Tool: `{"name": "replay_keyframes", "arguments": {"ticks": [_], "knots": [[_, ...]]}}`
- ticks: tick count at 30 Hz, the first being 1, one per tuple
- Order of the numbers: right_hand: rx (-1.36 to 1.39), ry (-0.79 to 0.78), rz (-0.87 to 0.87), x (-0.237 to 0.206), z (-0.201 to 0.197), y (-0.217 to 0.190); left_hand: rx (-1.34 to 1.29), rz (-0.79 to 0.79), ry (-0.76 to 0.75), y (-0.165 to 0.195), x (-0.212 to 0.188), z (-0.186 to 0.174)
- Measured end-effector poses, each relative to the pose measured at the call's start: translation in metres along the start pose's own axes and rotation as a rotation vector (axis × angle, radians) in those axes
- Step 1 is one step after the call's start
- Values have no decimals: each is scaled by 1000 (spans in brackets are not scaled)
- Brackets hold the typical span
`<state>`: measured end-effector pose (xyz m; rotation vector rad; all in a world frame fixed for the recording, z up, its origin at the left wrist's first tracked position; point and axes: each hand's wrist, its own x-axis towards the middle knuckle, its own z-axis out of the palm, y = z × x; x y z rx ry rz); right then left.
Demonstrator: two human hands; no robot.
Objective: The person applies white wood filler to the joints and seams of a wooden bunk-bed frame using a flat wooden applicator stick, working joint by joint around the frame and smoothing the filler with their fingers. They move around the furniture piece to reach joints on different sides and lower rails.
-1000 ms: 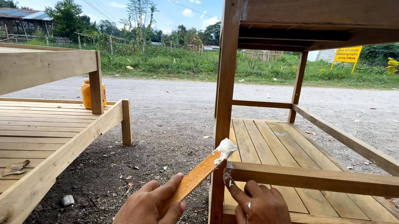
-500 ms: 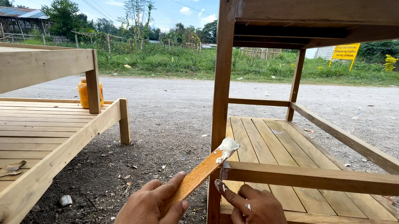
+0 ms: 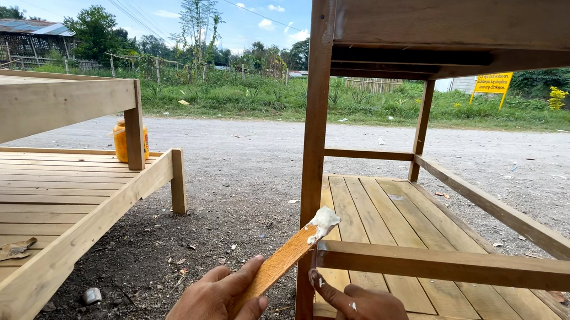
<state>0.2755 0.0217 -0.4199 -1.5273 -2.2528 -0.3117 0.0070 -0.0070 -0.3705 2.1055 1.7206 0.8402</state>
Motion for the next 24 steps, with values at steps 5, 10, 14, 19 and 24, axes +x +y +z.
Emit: {"name": "replay_keyframes", "arguments": {"ticks": [5,10,14,19,24], "knots": [[544,426,71,-4,-8,-2,7,13,-22,-8,6,3],[679,397,189,5,-34,-11,52,-15,-43,-10,5,3],[624,318,242,9,-36,-14,73,-47,-49,-5,2,3],[934,447,119,-2,-4,1,73,-56,-21,2,-5,-2],[1308,115,605,-9,45,9,65,-79,-37,6,-6,-6]]}}
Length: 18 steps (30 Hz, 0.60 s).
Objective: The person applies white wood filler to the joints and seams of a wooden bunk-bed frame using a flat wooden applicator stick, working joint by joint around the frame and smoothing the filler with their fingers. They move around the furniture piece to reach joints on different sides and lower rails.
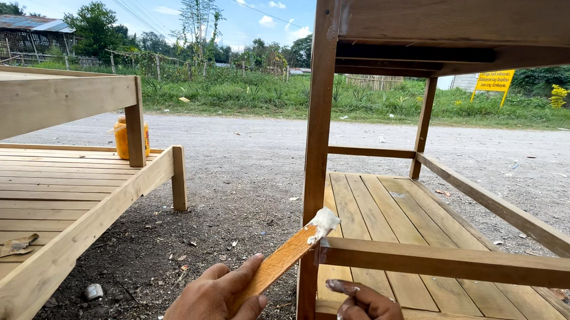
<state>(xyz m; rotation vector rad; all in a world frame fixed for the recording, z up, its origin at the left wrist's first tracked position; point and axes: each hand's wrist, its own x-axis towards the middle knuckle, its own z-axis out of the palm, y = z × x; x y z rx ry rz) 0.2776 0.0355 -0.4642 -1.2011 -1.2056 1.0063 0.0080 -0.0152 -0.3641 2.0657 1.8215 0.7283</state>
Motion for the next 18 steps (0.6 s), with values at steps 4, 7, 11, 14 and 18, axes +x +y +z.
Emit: {"name": "replay_keyframes", "arguments": {"ticks": [4,7,11,14,18], "knots": [[-144,-153,77,4,9,13,-33,37,7,1,-2,-1],[-389,-172,117,3,13,1,-30,29,-6,2,-4,-2],[-565,-189,131,-3,17,-22,-36,27,-1,3,-5,-6],[-731,-211,135,-6,18,-33,-37,39,4,5,-6,-7],[-834,-225,72,-11,16,-33,-1,8,-34,9,-7,-8]]}}
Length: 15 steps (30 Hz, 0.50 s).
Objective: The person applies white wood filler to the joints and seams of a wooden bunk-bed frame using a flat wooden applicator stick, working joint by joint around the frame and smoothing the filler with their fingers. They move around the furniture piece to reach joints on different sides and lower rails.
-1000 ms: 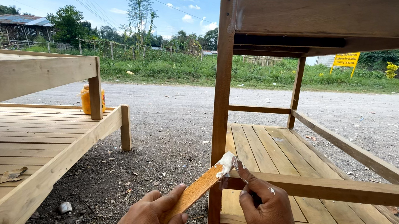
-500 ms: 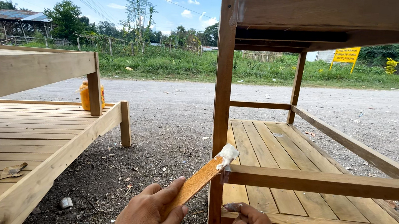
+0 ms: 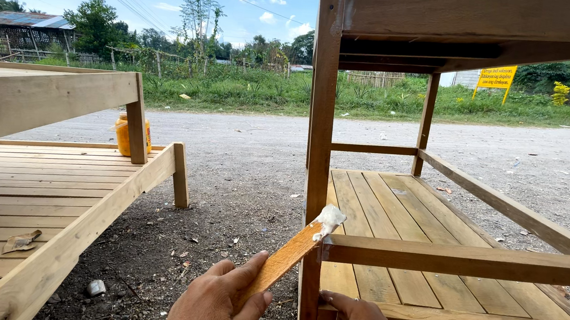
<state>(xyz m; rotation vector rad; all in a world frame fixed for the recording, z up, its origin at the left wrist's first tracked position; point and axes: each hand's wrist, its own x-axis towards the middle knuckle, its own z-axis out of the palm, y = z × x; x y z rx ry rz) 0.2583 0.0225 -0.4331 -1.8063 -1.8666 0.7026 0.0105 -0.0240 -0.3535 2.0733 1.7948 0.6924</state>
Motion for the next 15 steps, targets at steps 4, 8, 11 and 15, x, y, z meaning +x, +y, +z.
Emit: {"name": "replay_keyframes", "arguments": {"ticks": [4,8,11,15], "knots": [[-69,13,-32,-4,1,7,-33,10,8,2,-1,-1],[-44,34,-68,-6,3,12,-43,41,30,2,-4,2],[-20,64,-73,-3,4,15,-56,47,40,1,-3,1],[-87,67,-42,1,10,23,-33,35,17,-1,-3,1]]}}
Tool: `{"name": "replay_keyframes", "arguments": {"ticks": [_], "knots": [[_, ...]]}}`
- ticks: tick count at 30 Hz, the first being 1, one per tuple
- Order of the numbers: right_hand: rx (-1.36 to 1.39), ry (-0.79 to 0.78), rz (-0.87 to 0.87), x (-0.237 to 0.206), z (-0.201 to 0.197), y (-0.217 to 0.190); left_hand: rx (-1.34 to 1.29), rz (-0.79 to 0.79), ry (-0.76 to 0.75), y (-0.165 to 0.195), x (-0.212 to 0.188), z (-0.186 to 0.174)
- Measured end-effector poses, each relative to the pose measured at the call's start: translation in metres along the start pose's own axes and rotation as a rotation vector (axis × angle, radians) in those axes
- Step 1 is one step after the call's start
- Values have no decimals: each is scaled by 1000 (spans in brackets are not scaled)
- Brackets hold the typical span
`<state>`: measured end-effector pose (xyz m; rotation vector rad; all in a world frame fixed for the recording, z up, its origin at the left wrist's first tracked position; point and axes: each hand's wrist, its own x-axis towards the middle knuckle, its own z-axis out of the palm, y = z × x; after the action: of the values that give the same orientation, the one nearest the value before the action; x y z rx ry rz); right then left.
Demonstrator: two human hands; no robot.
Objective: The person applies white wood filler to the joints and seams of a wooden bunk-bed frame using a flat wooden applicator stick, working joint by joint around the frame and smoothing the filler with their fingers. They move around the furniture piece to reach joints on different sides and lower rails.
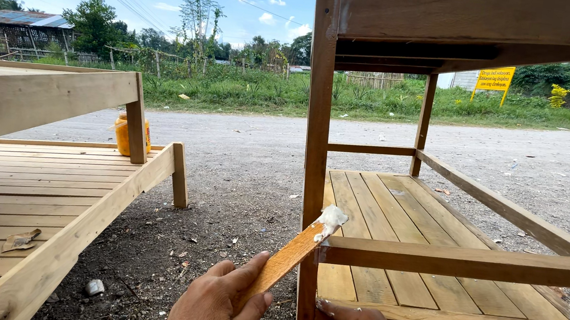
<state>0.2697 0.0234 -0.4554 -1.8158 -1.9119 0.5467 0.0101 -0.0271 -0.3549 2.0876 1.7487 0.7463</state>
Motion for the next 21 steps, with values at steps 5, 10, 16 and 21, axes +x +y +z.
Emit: {"name": "replay_keyframes", "arguments": {"ticks": [5,10,16,21], "knots": [[106,69,-108,2,11,18,-25,-9,-12,2,0,5],[115,130,-247,10,24,41,-25,34,-15,4,0,9],[236,202,-346,13,36,55,-44,27,-12,4,2,6],[407,166,41,11,22,35,0,35,-22,4,0,7]]}}
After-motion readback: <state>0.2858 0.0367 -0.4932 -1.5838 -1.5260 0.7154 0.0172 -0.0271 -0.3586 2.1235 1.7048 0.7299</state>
